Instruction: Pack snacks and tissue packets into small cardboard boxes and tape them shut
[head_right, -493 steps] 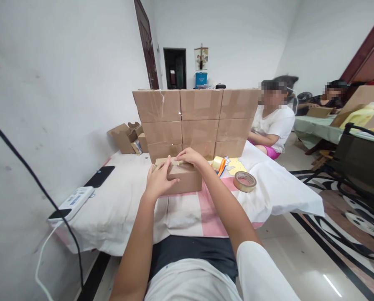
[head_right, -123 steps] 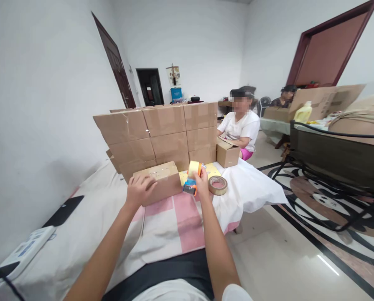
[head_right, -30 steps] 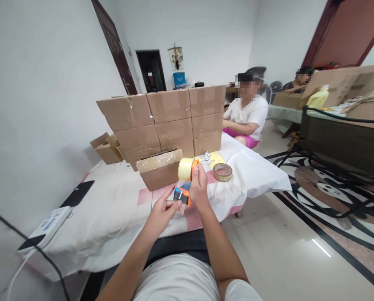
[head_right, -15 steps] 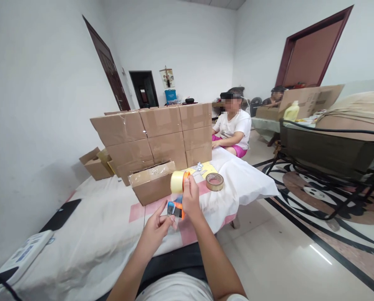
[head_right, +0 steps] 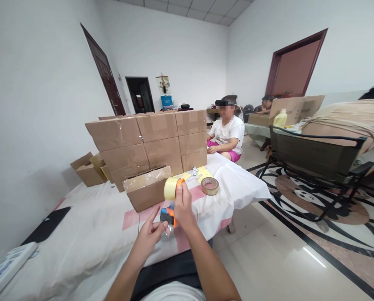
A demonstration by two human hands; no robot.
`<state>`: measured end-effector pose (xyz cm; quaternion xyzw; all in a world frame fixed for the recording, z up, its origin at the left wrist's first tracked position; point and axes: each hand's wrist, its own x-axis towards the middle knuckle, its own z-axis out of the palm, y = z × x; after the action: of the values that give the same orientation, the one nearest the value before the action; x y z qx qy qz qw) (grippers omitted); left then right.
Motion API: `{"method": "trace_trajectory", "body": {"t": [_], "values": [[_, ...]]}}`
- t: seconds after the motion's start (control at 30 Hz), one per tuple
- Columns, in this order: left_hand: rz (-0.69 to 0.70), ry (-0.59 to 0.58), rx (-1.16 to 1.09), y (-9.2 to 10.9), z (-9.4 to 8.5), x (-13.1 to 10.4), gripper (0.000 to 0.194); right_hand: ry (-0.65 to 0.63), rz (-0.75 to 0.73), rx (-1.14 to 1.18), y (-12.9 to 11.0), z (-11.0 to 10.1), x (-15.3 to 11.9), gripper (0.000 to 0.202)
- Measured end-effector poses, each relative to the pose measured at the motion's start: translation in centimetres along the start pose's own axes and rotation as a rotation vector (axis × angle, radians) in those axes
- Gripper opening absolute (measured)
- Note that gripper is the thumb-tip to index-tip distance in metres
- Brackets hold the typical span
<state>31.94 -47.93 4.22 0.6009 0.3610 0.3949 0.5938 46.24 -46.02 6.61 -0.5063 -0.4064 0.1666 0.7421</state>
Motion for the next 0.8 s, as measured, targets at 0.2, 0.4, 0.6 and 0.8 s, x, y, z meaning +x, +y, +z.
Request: {"method": "trace_trajectory", "body": {"t": [0.2, 0.4, 0.6, 0.8], "values": [[-0.007, -0.003, 0.012, 0.3, -0.2, 0.0, 0.11, -0.004, 0.039, 0.023, 0.1, 0.0, -0.1, 0.05], [-0.03, -0.009, -0.014, 1.6, 0.4, -0.3, 0.109, 0.031, -0.013, 0.012, -0.2, -0.3, 0.2, 0.051], [-0.038, 0.003, -0.029, 0.5, 0.5, -0.6, 0.101, -0.006, -0.058, -0.05, 0.2, -0.6, -0.2, 0.042], [-0.029, 0.053, -0.004, -1.4, -0.4, -1.9, 0.097, -0.017, -0.025, -0.093, 1.1, 0.0, -1.7, 0.044]]}}
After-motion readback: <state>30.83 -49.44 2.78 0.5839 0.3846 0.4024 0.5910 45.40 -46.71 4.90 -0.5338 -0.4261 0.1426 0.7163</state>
